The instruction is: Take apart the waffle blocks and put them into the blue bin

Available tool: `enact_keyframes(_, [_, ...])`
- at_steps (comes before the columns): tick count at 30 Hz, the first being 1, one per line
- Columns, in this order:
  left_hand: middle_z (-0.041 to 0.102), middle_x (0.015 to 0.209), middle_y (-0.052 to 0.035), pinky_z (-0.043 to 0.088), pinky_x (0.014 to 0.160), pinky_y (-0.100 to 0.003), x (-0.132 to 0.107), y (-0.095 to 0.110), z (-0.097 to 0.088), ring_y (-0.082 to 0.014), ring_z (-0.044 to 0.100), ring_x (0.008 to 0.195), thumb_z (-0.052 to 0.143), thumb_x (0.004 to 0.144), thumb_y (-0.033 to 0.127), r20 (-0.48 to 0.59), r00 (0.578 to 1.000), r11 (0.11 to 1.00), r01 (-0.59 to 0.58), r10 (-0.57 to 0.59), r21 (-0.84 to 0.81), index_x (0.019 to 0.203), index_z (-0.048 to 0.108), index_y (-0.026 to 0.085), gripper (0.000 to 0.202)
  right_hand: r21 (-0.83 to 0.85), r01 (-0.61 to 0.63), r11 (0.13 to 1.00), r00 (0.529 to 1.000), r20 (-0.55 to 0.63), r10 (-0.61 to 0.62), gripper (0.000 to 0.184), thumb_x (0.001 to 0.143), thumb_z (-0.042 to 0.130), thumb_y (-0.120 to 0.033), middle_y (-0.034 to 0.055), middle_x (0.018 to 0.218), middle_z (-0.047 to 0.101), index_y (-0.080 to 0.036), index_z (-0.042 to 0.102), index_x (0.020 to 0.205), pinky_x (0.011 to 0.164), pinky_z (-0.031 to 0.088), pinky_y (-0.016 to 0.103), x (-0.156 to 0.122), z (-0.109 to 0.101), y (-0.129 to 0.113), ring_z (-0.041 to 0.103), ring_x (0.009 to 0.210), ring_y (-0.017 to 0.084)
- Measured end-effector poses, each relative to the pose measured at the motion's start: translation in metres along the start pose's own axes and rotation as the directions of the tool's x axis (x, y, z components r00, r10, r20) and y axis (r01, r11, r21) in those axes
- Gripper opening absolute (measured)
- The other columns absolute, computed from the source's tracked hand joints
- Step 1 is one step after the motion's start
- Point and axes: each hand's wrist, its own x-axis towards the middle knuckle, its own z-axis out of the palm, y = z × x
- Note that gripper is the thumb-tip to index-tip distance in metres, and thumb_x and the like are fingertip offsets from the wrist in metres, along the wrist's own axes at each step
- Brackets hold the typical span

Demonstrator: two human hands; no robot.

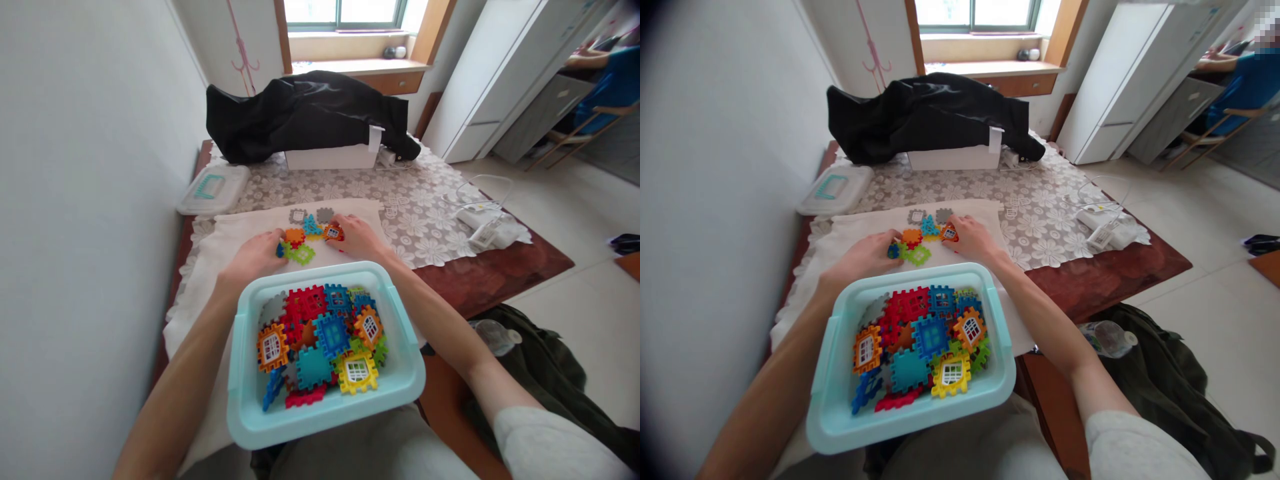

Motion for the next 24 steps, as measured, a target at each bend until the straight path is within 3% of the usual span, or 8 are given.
enact_keyframes(8, [0.085, 0.133, -0.0128, 0.062, 0.102, -0.043, 0.000, -0.017, -0.017, -0.0363, 0.081, 0.121, 0.072, 0.084, 0.038, -0.038, 0.999, 0.984, 0.015, -0.022, -0.176, 0.140, 0.070, 0.026, 0.057, 0.084, -0.036, 0.996, 0.997, -0.066, 0.041, 0.031, 0.100, 0.082, -0.042, 0.0111, 0.120, 0.084, -0.023, 0.071, 0.121, 0.097, 0.058, 0.042, 0.004, 0.005, 0.006, 0.077, 0.110, 0.030])
enact_keyframes(13, [0.087, 0.126, -0.0114, 0.063, 0.098, -0.041, -0.003, -0.028, -0.033, -0.0342, 0.082, 0.115, 0.081, 0.082, 0.053, -0.057, 0.997, 0.963, 0.026, -0.043, -0.269, 0.136, 0.070, 0.024, 0.062, 0.295, -0.036, 0.955, 0.989, -0.128, 0.076, 0.030, 0.099, 0.081, -0.044, 0.0095, 0.117, 0.083, -0.023, 0.068, 0.116, 0.090, 0.060, 0.039, 0.009, 0.009, 0.011, 0.076, 0.097, 0.024])
enact_keyframes(16, [0.088, 0.125, -0.0111, 0.064, 0.094, -0.039, -0.005, -0.028, -0.039, -0.0329, 0.083, 0.114, 0.083, 0.080, 0.057, -0.066, 0.997, 0.948, 0.021, -0.044, -0.316, 0.135, 0.071, 0.023, 0.065, 0.380, -0.008, 0.925, 0.976, -0.198, 0.090, 0.029, 0.100, 0.079, -0.045, 0.0101, 0.117, 0.082, -0.023, 0.068, 0.114, 0.091, 0.061, 0.038, 0.011, 0.008, 0.010, 0.076, 0.100, 0.023])
enact_keyframes(20, [0.089, 0.118, -0.0078, 0.065, 0.088, -0.036, -0.008, -0.024, -0.044, -0.0315, 0.084, 0.105, 0.082, 0.079, 0.061, 0.061, 0.997, 0.947, 0.055, -0.037, -0.318, 0.130, 0.077, 0.025, 0.063, 0.316, 0.003, 0.949, 0.980, -0.190, 0.060, 0.030, 0.099, 0.080, -0.045, 0.0092, 0.116, 0.083, -0.022, 0.069, 0.116, 0.090, 0.060, 0.039, 0.009, -0.001, 0.010, 0.076, 0.096, 0.023])
enact_keyframes(24, [0.090, 0.115, -0.0059, 0.065, 0.084, -0.034, -0.010, -0.022, -0.047, -0.0306, 0.085, 0.098, 0.082, 0.075, 0.063, 0.205, 0.979, 0.944, 0.073, -0.006, -0.321, 0.130, 0.081, 0.027, 0.066, 0.158, 0.024, 0.987, 0.999, -0.029, -0.020, 0.036, 0.098, 0.084, -0.041, 0.0079, 0.115, 0.085, -0.023, 0.073, 0.128, 0.094, 0.059, 0.040, 0.004, -0.012, 0.012, 0.078, 0.101, 0.026])
